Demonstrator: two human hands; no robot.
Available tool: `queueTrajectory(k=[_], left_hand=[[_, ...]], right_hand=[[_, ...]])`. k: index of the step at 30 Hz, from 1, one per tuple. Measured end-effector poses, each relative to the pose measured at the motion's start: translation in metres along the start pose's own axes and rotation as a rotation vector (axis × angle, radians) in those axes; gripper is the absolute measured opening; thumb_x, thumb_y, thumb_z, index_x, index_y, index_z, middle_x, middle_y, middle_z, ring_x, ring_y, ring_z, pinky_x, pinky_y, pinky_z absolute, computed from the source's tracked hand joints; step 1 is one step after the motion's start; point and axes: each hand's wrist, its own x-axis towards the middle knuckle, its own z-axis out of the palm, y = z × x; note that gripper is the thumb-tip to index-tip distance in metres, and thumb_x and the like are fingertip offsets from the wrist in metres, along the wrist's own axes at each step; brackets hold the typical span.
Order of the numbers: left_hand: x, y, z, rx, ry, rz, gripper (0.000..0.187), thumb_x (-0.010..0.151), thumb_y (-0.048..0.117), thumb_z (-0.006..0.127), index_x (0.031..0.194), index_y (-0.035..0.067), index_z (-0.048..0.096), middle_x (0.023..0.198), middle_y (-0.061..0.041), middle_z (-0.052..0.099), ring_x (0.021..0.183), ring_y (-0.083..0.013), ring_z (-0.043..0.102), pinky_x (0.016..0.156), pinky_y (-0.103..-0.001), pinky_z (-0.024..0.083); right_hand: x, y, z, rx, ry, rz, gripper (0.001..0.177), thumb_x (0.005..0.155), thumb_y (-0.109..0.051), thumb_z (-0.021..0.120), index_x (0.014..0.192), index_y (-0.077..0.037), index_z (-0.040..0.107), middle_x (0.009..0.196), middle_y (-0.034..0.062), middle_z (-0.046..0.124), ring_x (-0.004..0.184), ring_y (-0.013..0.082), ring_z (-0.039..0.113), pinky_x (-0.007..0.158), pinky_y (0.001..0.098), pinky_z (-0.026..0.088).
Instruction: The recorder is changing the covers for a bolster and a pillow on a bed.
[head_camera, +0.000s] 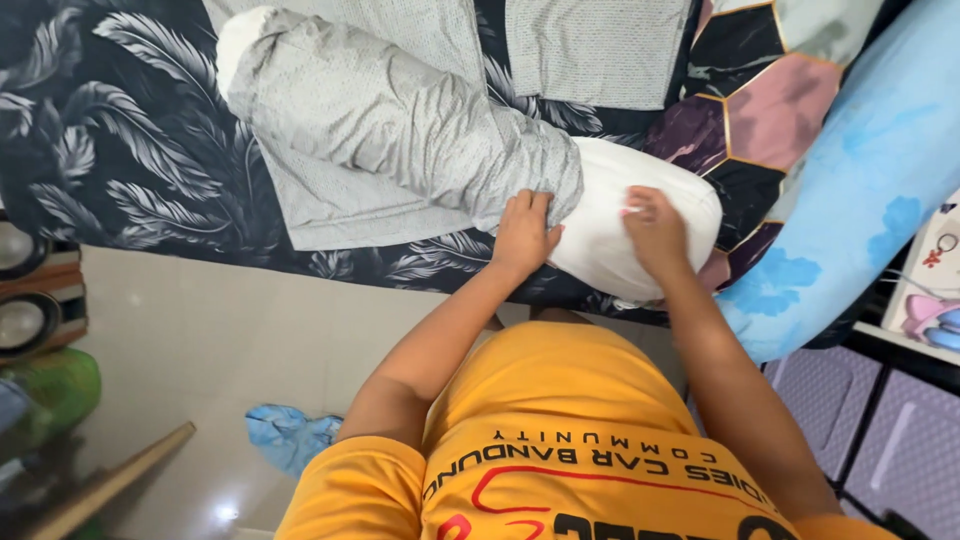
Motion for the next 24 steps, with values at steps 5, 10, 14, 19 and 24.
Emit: queueTrajectory(k=[5,10,14,19,24], left_hand=[[0.013,0.018,0.012,0.025,0.146,0.057,0.063,0.08,0.02,0.079,0.137,0.004,0.058,0.118,-0.017,0.06,0.11,-0.0368,0.056,0.096,-0.046,0.048],[0.036,0.007,0.045,0.094,0.133,-0.169,0.039,0.08,0.021,0.075,0.114,0.005,0.067,0.107,-0.018,0.07,0.101,-0.0392,0.063,0.09,-0.048,0.051],[0.033,-0.017,0.053,0.074,0.014,-0.351,0.031,0.085,0.025,0.07,0.106,0.002,0.068,0.104,-0.021,0.07,0.094,-0.0404,0.066,0.086,-0.05,0.054],[0.016,-0.051,0.037,-0.181,0.185,-0.331,0.025,0.092,0.023,0.064,0.106,0.004,0.072,0.098,-0.021,0.073,0.092,-0.0393,0.068,0.084,-0.046,0.054],[0.016,-0.026,-0.004,-0.646,0.378,-0.364,0.045,0.093,0.032,0.064,0.125,0.0,0.059,0.098,-0.019,0.066,0.089,-0.0363,0.062,0.081,-0.043,0.052]], right_hand=[[-0.009,0.015,-0.079,-0.558,0.391,-0.283,0.048,0.088,-0.022,0.084,0.13,-0.006,0.066,0.126,0.0159,0.065,0.107,0.0253,0.061,0.095,0.0381,0.052],[0.004,0.036,-0.077,-0.043,0.214,0.22,0.08,0.074,-0.026,0.088,0.138,-0.005,0.046,0.13,0.0169,0.062,0.112,0.0247,0.064,0.091,0.037,0.053],[0.002,0.057,-0.07,0.077,0.077,0.091,0.072,0.071,-0.017,0.083,0.136,-0.001,0.054,0.126,0.017,0.067,0.11,0.0261,0.067,0.093,0.0376,0.054],[-0.041,-0.03,-0.073,-0.048,-0.036,-0.257,0.068,0.072,-0.008,0.076,0.137,-0.001,0.057,0.121,0.0139,0.07,0.108,0.0234,0.067,0.094,0.0352,0.052],[-0.092,-0.119,-0.06,-0.367,-0.064,-0.679,0.072,0.062,-0.008,0.08,0.131,0.002,0.06,0.109,0.0176,0.064,0.102,0.0307,0.065,0.089,0.0379,0.051]])
